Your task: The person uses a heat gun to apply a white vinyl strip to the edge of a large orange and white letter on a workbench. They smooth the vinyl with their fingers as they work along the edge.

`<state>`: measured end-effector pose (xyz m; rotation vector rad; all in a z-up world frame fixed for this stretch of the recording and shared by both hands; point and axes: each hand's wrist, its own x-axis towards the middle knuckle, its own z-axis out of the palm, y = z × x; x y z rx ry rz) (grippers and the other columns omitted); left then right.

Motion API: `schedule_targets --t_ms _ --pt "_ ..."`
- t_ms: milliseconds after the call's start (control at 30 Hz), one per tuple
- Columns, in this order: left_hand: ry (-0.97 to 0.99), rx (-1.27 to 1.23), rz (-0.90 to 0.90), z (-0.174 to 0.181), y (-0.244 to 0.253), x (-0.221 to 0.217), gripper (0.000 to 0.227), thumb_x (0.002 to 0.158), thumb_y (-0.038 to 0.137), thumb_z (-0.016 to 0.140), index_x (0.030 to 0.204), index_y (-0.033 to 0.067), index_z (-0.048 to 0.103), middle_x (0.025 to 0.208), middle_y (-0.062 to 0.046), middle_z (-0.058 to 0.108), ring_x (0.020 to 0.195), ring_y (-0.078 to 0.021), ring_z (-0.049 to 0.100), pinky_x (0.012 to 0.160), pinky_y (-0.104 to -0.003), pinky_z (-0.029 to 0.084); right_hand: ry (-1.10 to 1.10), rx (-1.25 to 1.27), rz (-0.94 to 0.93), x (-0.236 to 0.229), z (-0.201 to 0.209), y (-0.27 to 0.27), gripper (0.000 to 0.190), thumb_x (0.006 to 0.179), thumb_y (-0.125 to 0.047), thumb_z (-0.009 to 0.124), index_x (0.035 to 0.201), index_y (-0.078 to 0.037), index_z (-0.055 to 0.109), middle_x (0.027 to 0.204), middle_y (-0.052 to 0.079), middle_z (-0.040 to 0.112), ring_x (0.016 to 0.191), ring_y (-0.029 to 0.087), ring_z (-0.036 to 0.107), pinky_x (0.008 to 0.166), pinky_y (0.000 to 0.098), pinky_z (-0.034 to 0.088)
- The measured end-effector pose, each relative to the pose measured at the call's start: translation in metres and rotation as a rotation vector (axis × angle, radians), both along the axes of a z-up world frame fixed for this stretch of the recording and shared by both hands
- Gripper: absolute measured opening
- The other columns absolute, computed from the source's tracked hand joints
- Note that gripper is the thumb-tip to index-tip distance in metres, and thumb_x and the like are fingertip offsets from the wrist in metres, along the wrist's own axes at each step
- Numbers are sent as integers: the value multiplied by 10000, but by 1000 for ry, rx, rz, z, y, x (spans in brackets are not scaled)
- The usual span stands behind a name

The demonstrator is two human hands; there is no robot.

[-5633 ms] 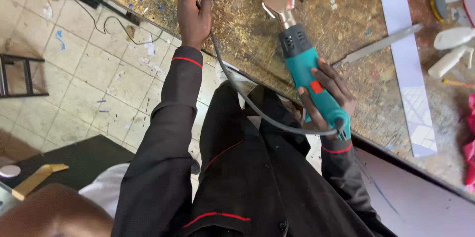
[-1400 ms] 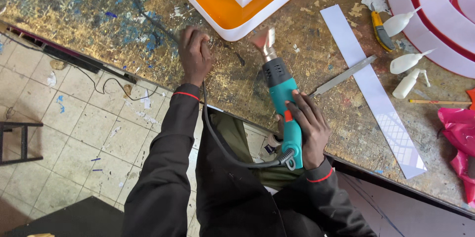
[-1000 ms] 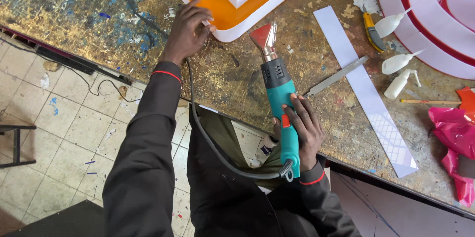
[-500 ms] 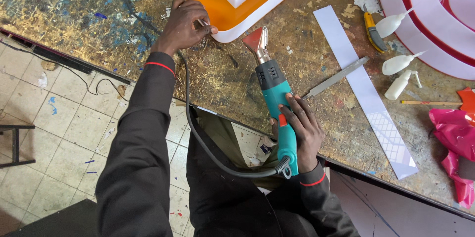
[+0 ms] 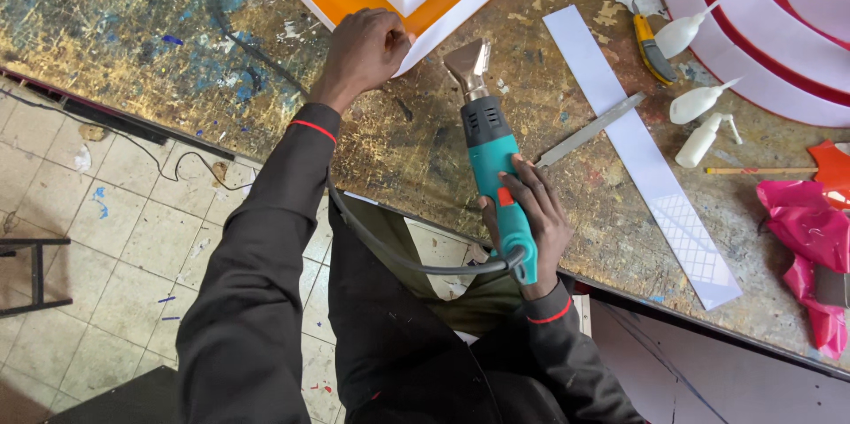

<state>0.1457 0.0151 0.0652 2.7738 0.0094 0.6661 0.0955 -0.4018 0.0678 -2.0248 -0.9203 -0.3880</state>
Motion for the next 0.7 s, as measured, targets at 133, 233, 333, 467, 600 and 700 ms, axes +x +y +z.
schedule_targets --t_ms 133,233,333,467,600,700 --pt "58 -192 50 -14 -6 16 205 1134 199 683 948 116 654 936 -96 737 789 -329 657 632 -509 506 2 -22 -5 -1 0 0 362 1077 -330 843 1403 -184 783 1595 61 702 1517 358 664 1209 578 632" --pt "104 -211 22 -13 -8 20 193 1130 159 689 951 87 690 958 -125 725 811 -334 649 684 -519 524 -16 -2 -10 0 -4 0 385 1056 -349 867 1394 -186 780 1581 61 714 1496 372 689 1214 567 629" --pt "107 -248 -3 -14 -6 23 175 1118 81 613 955 68 676 1008 -154 779 840 -349 680 664 -529 519 -6 -22 -4 1 -6 -2 400 1052 -356 874 1402 -188 776 1601 62 698 1506 377 677 1212 581 629" --pt "175 -363 -12 -6 -3 25 173 1157 117 631 1042 22 717 1019 -184 763 873 -369 675 708 -564 503 -21 -1 -7 1 -7 -2 380 1054 -351 873 1386 -187 788 1582 66 715 1486 368 693 1205 564 626" --pt "281 -441 12 18 -11 23 234 1188 171 588 975 99 522 1011 -127 470 951 -285 437 836 -543 379 -32 1 -15 1 -4 -1 369 1061 -356 865 1382 -190 790 1583 54 715 1487 354 698 1179 540 641" --pt "248 -422 20 15 -15 30 393 1209 218 658 868 162 471 840 -59 426 790 -229 386 771 -532 354 -24 -7 -17 -1 -3 -1 374 1059 -365 862 1381 -187 792 1576 53 720 1487 352 696 1181 543 640"
